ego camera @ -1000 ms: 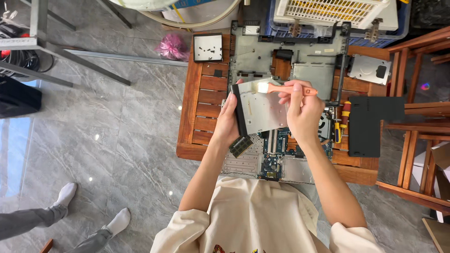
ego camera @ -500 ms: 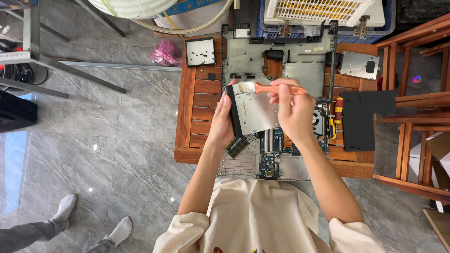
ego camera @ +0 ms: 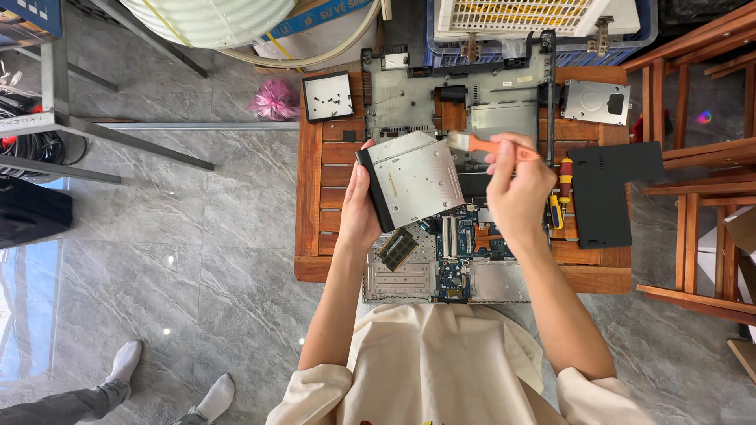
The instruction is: The person cleans the internal chassis and components of a laptop using a brush, wipes the surface of a CD drive with the brush, and then inserts two RAM sticks into their slots on the motherboard before using a screwdriver on a internal screw.
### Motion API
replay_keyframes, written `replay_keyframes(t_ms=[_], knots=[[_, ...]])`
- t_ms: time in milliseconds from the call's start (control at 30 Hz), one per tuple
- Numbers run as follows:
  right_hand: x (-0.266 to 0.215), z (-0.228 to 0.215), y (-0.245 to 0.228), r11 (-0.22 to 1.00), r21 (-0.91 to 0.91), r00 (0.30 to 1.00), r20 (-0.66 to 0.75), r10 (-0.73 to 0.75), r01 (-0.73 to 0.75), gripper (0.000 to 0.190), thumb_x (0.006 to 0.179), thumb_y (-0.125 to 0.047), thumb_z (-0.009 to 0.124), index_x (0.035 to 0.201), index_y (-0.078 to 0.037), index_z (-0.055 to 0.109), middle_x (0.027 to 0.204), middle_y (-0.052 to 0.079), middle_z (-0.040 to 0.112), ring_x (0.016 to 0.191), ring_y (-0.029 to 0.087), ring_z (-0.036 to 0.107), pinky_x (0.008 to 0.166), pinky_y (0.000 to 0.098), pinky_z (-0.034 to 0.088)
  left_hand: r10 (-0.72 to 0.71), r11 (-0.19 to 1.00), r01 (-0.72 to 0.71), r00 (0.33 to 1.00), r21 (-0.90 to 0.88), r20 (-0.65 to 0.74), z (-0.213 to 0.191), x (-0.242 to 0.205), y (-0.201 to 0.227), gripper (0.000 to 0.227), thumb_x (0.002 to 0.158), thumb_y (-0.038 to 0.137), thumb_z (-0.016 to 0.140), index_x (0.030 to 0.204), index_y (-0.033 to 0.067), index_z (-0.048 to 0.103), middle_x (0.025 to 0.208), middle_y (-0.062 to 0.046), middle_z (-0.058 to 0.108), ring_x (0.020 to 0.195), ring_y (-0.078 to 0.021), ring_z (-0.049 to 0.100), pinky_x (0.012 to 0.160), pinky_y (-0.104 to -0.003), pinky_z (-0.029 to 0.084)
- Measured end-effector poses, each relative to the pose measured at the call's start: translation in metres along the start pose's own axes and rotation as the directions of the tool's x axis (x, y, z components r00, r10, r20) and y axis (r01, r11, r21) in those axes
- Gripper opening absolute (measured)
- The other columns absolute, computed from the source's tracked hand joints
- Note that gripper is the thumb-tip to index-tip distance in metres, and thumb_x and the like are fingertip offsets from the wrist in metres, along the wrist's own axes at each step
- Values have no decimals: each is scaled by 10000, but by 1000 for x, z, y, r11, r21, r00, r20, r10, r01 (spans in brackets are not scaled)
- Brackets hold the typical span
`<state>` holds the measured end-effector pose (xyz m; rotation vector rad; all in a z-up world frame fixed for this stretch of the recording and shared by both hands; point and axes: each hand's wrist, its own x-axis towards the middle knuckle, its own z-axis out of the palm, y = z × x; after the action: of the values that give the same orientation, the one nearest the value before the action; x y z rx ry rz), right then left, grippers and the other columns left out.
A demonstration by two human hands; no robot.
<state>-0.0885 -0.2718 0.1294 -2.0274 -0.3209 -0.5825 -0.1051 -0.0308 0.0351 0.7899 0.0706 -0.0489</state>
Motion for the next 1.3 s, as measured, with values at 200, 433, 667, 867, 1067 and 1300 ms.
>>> replay_keyframes(t_ms=[200,433,667,867,1067,1300], knots=[[-14,37,-27,970,234,994,105,35,-59,295,1129,-189,412,1142,-11,647,807,111,663,699,193,660,656,271,585,-15,998,17,999,-57,41,40,8,-4,504,1126,345,437,1609,216,373,1491,-185,544,1272,-290,601,1054,-541,517],[-9,0,15,999,-20,999,-12,41,-41,261,1153,-93,398,1182,26,628,819,127,650,682,227,640,657,292,551,-37,999,37,999,-17,7,15,10,3,511,1124,367,430,1610,224,366,1473,-188,556,1277,-304,589,1075,-555,496],[17,17,-34,958,69,923,255,-287,279,215,1051,-127,611,1243,-65,683,905,122,678,784,257,682,708,355,607,-106,994,110,989,-27,104,22,17,-6,490,1129,368,439,1604,259,381,1417,-167,603,1216,-268,636,1034,-525,542],[13,13,-58,817,78,710,452,-539,571,196,1017,-232,631,1164,-103,632,842,50,624,735,188,611,670,300,558,-70,994,76,994,-75,80,21,20,-3,507,1131,330,419,1616,199,343,1315,-169,628,1123,-249,650,1003,-467,571],[-20,24,-24,845,218,701,480,-528,488,290,983,-218,657,1241,-108,583,770,-8,530,679,141,535,634,254,524,-55,998,59,994,-37,96,16,21,2,502,1137,332,407,1617,197,354,1396,-185,597,1156,-268,622,1028,-501,542],[-26,34,-22,858,173,708,498,-500,484,281,976,-180,672,1235,-109,589,772,-10,532,676,134,525,646,245,513,-39,996,45,997,-77,73,19,18,2,528,1125,353,440,1617,185,350,1453,-200,565,1211,-298,621,1041,-518,536]])
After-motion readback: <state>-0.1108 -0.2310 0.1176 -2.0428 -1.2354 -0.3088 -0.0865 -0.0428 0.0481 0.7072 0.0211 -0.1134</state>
